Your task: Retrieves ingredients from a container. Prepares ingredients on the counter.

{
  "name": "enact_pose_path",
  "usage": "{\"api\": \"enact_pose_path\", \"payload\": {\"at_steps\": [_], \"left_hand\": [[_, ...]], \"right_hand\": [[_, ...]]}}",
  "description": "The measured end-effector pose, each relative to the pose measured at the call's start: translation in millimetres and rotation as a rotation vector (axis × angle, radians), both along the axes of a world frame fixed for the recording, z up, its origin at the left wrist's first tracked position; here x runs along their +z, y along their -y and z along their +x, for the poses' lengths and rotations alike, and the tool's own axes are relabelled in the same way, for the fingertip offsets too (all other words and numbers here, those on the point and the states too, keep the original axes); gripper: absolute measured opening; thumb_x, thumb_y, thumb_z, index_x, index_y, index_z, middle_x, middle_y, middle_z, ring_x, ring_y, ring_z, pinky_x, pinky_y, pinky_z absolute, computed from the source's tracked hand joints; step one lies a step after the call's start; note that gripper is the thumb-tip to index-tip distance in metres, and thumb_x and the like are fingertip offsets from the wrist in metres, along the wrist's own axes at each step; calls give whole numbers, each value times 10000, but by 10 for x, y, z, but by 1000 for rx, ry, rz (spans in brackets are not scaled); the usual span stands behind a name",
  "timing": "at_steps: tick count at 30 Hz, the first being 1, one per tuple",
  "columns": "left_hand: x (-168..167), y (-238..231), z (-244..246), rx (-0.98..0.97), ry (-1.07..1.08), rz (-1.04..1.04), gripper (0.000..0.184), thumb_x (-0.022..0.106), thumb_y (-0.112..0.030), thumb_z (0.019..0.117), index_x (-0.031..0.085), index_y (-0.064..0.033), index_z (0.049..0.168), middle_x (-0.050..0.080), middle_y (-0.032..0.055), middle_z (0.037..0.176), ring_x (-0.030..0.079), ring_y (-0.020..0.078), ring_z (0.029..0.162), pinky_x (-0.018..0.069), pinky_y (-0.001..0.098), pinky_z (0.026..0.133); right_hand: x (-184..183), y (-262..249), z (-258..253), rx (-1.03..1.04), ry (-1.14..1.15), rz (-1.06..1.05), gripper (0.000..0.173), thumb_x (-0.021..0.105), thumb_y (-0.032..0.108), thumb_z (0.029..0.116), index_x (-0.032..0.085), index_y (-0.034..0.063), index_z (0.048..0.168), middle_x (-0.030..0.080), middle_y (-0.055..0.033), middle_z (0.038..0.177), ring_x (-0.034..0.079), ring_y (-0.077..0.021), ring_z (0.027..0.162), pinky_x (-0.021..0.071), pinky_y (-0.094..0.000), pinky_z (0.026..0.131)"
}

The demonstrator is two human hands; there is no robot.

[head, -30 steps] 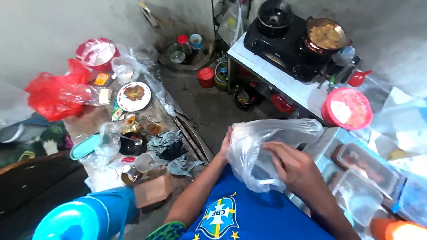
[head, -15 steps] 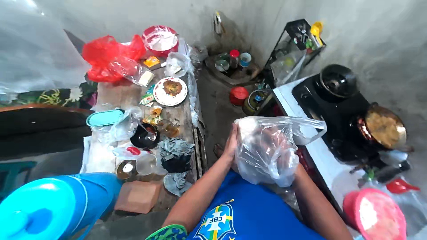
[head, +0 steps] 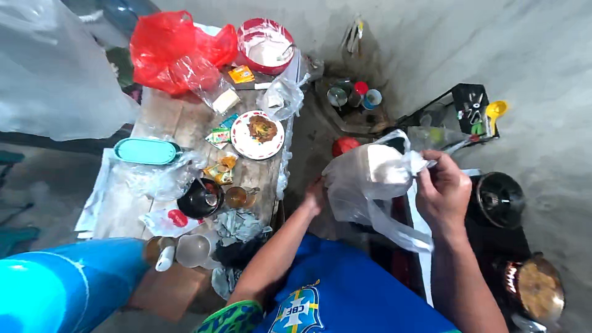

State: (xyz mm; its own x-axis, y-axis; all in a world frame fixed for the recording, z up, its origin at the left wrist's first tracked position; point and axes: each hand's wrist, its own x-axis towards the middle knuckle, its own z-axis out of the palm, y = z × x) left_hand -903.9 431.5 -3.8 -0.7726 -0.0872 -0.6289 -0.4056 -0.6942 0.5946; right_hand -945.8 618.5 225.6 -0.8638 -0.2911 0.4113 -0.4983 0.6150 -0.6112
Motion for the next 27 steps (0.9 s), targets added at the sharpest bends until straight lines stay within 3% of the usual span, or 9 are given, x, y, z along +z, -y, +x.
{"api": "enact_pose_path", "payload": {"at_steps": [4, 6, 8, 10, 12, 14, 17, 21, 27], "left_hand": [[127, 139, -300, -88, -185, 127, 596, 160, -572, 1085, 407, -294, 1551, 637, 87, 1358, 626, 253, 1205, 541, 486, 974], [216, 141, -432, -226, -306, 39, 641, 151, -644, 1055, 314, -343, 1597, 600, 64, 1428, 600, 235, 1267, 532, 490, 1024], [344, 91, -556, -294, -360, -85, 578, 322, -476, 1085, 308, -196, 1591, 601, 85, 1395, 613, 173, 1221, 547, 406, 1009], [386, 35, -675, -339, -419, -172, 651, 542, -173, 1005, 281, -28, 1583, 519, 153, 1474, 567, 162, 1274, 499, 353, 1066], [417, -64, -834, -322, -437, -289, 669, 669, -12, 927, 374, 18, 1527, 540, 155, 1453, 574, 150, 1278, 496, 326, 1084], [329, -173, -1054, -258, -468, -474, 632, 735, -20, 883, 466, 51, 1451, 549, 166, 1446, 556, 164, 1317, 476, 318, 1120], [-58, -329, -1349, -110, -297, -716, 442, 744, -200, 932, 651, 43, 1289, 477, 219, 1524, 467, 263, 1420, 396, 382, 1192], [-368, -404, -1549, 7, -12, -699, 466, 672, -281, 999, 608, 46, 1325, 565, 215, 1438, 553, 288, 1342, 444, 443, 1153], [-444, -158, -1605, 124, 59, -732, 336, 627, -272, 1026, 701, 8, 1197, 601, 165, 1407, 546, 248, 1343, 421, 423, 1164]], "right_hand": [[-211, 110, -517, 24, 216, -295, 152, 610, 103, 1011, 654, 69, 1152, 705, 24, 920, 668, -32, 774, 587, -238, 715], [-343, 154, -760, 25, 322, -419, 125, 623, 143, 1027, 663, 89, 1133, 714, 6, 927, 688, -84, 797, 603, -291, 735], [-360, 189, -976, 32, 365, -443, 127, 641, 168, 1023, 678, 87, 1113, 720, -11, 914, 696, -108, 791, 610, -318, 737], [-338, 212, -1150, 72, 376, -377, 131, 654, 166, 1009, 680, 94, 1115, 716, 0, 895, 683, -89, 756, 600, -295, 707], [-379, 228, -1332, 140, 369, -315, 139, 654, 137, 996, 685, 90, 1123, 718, 9, 885, 679, -65, 739, 594, -270, 694], [-455, 225, -1569, 221, 369, -305, 139, 658, 128, 995, 692, 80, 1121, 723, -2, 877, 680, -72, 727, 593, -270, 679], [-408, 206, -1904, 346, 322, -323, 147, 657, 131, 994, 693, 56, 1116, 718, -5, 863, 678, -69, 722, 594, -259, 676], [-263, 405, -2408, 538, 276, -391, 138, 631, 83, 992, 670, 29, 1113, 723, 4, 909, 692, -54, 791, 607, -251, 751], [-318, 1575, -2957, 738, 301, -185, 184, 643, 137, 1012, 672, 66, 1180, 706, -59, 880, 661, -117, 694, 591, -329, 658]]}}
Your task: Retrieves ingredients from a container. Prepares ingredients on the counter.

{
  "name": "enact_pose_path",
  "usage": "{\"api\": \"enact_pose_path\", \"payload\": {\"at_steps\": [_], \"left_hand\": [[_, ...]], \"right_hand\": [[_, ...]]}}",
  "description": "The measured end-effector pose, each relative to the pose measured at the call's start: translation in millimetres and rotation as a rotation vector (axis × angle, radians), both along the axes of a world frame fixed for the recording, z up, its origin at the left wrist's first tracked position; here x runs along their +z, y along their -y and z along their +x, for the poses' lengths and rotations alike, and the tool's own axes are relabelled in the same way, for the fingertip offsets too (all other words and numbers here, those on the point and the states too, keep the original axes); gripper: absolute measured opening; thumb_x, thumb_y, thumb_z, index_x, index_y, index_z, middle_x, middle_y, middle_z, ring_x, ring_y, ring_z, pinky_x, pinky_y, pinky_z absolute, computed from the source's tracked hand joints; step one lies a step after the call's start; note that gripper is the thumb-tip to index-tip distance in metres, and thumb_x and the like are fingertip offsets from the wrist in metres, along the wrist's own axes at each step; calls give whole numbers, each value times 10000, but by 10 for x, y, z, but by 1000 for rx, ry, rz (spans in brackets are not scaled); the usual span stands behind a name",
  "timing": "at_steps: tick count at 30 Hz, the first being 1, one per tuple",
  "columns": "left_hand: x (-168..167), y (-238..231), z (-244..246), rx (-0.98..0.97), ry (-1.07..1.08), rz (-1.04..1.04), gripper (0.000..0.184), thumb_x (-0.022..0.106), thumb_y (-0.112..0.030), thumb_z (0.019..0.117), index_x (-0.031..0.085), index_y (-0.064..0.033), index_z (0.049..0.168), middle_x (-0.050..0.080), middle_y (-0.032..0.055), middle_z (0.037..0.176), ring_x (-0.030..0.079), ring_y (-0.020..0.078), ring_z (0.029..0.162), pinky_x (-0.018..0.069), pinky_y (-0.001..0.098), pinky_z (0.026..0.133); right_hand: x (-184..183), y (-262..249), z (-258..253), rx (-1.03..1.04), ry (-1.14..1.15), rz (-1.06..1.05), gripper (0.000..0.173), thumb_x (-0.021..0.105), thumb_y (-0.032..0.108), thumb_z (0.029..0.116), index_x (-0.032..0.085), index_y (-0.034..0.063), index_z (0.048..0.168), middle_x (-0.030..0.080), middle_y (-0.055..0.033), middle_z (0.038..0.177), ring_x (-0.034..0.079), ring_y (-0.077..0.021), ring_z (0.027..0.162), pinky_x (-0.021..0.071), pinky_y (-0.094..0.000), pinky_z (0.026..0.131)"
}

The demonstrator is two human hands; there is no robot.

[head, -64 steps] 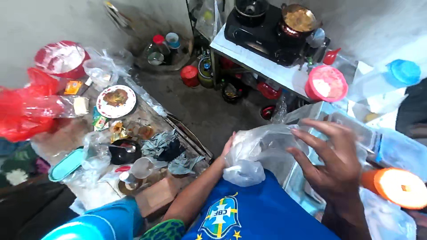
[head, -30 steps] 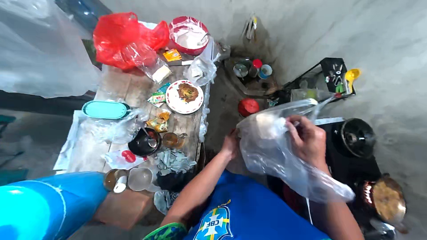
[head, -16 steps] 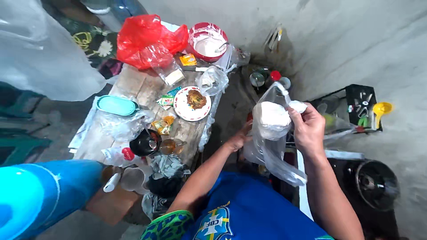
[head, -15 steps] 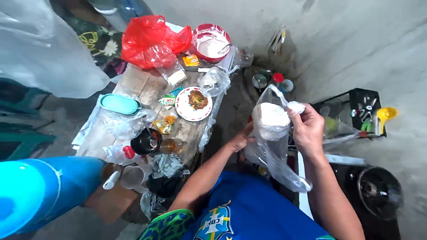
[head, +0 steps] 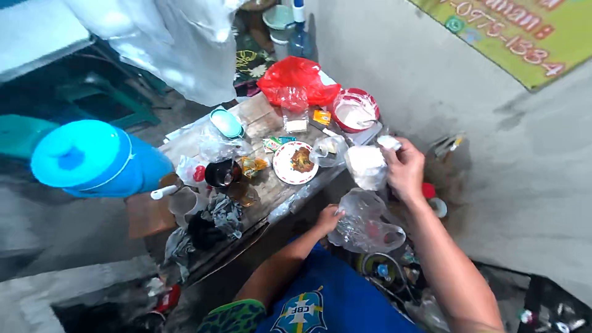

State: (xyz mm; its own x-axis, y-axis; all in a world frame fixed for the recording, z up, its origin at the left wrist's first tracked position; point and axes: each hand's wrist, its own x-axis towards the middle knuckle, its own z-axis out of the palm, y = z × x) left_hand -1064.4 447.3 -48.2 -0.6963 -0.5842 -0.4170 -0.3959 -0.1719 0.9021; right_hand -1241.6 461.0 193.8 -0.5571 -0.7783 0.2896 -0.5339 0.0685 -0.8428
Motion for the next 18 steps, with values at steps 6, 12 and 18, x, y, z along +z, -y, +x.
{"api": "enact_pose_path", "payload": {"at_steps": [6, 12, 18], "left_hand": [[-157, 417, -138, 41, -72, 5, 346, 605, -291, 1032, 747, 14, 1116, 459, 165, 1565, 399, 257, 1477, 326, 433, 1232], [-265, 827, -386, -32, -110, 97, 442, 571, -369, 1039, 728, 21, 1179, 287, 215, 1651, 213, 361, 1550, 198, 514, 1266], [-94, 1116, -750, -119, -137, 163, 459, 504, -390, 1068, 688, -25, 1276, 369, 200, 1612, 353, 327, 1490, 305, 502, 1227]], "right_hand": [[-223, 1741, -310, 361, -237, 256, 229, 605, 126, 1017, 671, 44, 1220, 729, -145, 974, 714, -253, 778, 611, -466, 746], [-1168, 2983, -484, 664, -504, 479, 213, 598, 7, 961, 711, 34, 1139, 708, -171, 1166, 686, -349, 1096, 543, -576, 979], [-1440, 3045, -759, 680, -443, 447, 326, 609, -129, 883, 747, 64, 1108, 717, -147, 1197, 676, -348, 1126, 543, -567, 990]]}}
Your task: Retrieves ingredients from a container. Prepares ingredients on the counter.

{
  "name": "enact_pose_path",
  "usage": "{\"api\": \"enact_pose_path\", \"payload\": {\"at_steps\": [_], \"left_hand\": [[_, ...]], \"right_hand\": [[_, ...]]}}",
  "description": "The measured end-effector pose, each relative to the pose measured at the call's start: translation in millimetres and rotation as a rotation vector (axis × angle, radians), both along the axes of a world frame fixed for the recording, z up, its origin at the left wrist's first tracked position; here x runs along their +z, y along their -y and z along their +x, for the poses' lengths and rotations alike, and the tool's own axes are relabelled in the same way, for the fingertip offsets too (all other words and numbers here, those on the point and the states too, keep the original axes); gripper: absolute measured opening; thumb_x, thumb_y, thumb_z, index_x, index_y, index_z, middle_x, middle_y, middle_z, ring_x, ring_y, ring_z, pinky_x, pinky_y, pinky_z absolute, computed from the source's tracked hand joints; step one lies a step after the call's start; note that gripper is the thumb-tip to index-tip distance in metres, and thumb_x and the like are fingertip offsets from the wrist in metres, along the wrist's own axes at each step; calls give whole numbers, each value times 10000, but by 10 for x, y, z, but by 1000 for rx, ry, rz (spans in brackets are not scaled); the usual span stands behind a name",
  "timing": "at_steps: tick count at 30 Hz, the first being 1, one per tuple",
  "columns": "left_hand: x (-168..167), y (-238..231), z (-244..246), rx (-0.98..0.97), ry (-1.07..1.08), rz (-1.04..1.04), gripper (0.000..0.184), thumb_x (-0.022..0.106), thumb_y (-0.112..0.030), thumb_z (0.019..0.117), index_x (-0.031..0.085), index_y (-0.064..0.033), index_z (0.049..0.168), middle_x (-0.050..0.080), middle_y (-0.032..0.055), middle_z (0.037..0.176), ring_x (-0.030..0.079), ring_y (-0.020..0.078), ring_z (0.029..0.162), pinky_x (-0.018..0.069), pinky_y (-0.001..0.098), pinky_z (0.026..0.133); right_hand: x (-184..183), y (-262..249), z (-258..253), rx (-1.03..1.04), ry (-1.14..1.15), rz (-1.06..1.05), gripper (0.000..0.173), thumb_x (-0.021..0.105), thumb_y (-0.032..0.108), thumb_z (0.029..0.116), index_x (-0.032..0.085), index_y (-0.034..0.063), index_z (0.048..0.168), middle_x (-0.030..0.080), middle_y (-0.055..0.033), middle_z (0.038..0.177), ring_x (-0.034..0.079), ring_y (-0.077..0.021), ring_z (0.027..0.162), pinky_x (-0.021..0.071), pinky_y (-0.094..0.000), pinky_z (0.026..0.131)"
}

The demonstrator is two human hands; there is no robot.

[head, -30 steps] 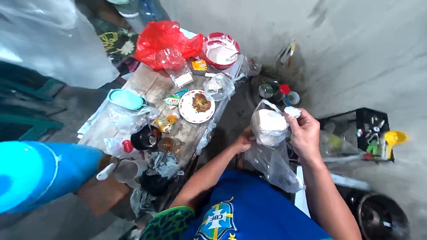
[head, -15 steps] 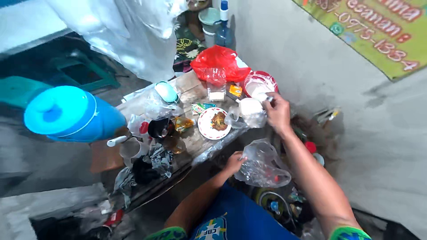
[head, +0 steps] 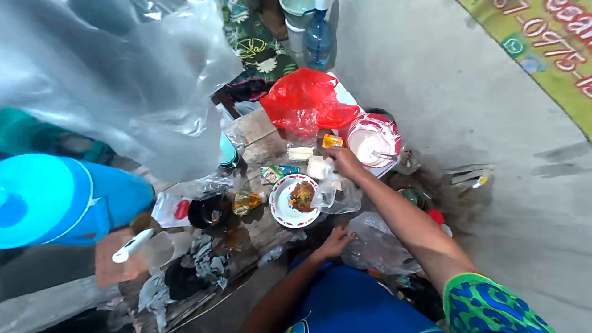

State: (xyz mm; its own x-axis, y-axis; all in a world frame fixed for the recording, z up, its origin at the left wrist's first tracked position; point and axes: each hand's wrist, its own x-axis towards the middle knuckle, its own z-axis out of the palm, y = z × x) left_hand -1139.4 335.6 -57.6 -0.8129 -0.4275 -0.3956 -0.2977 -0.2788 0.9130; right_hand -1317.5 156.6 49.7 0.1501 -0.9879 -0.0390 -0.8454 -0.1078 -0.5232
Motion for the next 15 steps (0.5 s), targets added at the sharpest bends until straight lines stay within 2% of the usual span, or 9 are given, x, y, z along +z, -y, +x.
{"api": "enact_pose_path", "payload": {"at_steps": [2, 3, 5, 7, 9, 11, 12, 13, 15], "left_hand": [[77, 86, -184, 9, -65, 13, 429, 487, -325, 1082, 665, 0, 1298, 371, 200, 1609, 373, 312, 1482, 317, 486, 1227], [108, 126, -303, 32, -80, 14, 415, 486, -296, 1083, 654, 7, 1313, 400, 212, 1586, 397, 313, 1466, 331, 484, 1220], [184, 198, -612, 111, -49, 12, 400, 484, -265, 1088, 639, 11, 1332, 506, 233, 1492, 481, 308, 1401, 382, 473, 1187], [243, 275, -997, 186, -12, -34, 385, 487, -247, 1086, 651, 22, 1307, 588, 237, 1405, 562, 290, 1328, 443, 454, 1145], [340, 389, -1414, 179, 1, -56, 389, 514, -217, 1073, 620, 60, 1325, 476, 284, 1490, 485, 341, 1390, 410, 457, 1172], [536, 506, -1858, 153, 13, -51, 374, 534, -189, 1057, 619, 61, 1321, 443, 295, 1499, 462, 351, 1394, 409, 443, 1162], [639, 563, -2099, 137, 21, -33, 371, 524, -184, 1060, 615, 50, 1333, 462, 289, 1476, 472, 345, 1376, 412, 443, 1151], [712, 608, -2351, 122, 15, -14, 383, 505, -184, 1067, 600, 43, 1360, 496, 281, 1449, 491, 337, 1357, 416, 447, 1144], [759, 657, -2865, 92, -19, 55, 421, 461, -199, 1084, 521, 22, 1437, 553, 243, 1421, 544, 295, 1328, 444, 450, 1130]], "right_hand": [[242, -122, -281, -63, 29, -13, 310, 599, -70, 943, 719, 71, 1192, 652, -120, 1367, 625, -323, 1251, 516, -536, 1063], [383, -245, -465, -98, 40, -5, 273, 598, -15, 981, 702, 74, 1217, 627, -117, 1402, 622, -319, 1255, 518, -536, 1058], [580, -598, -940, -167, 69, 100, 248, 634, 181, 1026, 693, 83, 1246, 651, -116, 1351, 651, -288, 1209, 532, -534, 1044], [676, -1162, -1406, -207, 102, 344, 386, 750, 351, 948, 701, 129, 1259, 653, -104, 1342, 640, -246, 1228, 525, -503, 1072], [744, -1795, -1688, -275, 82, 639, 702, 838, 440, 847, 600, 137, 1434, 449, -161, 1577, 505, -332, 1396, 436, -560, 1139], [729, -2265, -1761, -413, 72, 764, 985, 900, 452, 766, 444, 75, 1552, 191, -195, 1705, 406, -409, 1468, 414, -607, 1141], [672, -2409, -1793, -473, 75, 760, 1070, 905, 477, 750, 379, 52, 1580, 124, -196, 1722, 388, -407, 1483, 419, -587, 1143], [579, -2500, -1850, -538, 91, 707, 1115, 907, 477, 744, 337, 25, 1588, 132, -214, 1716, 405, -402, 1477, 437, -561, 1141], [366, -2523, -2035, -704, 143, 597, 1056, 882, 313, 799, 274, -8, 1600, 238, -260, 1671, 436, -407, 1453, 437, -537, 1151]]}}
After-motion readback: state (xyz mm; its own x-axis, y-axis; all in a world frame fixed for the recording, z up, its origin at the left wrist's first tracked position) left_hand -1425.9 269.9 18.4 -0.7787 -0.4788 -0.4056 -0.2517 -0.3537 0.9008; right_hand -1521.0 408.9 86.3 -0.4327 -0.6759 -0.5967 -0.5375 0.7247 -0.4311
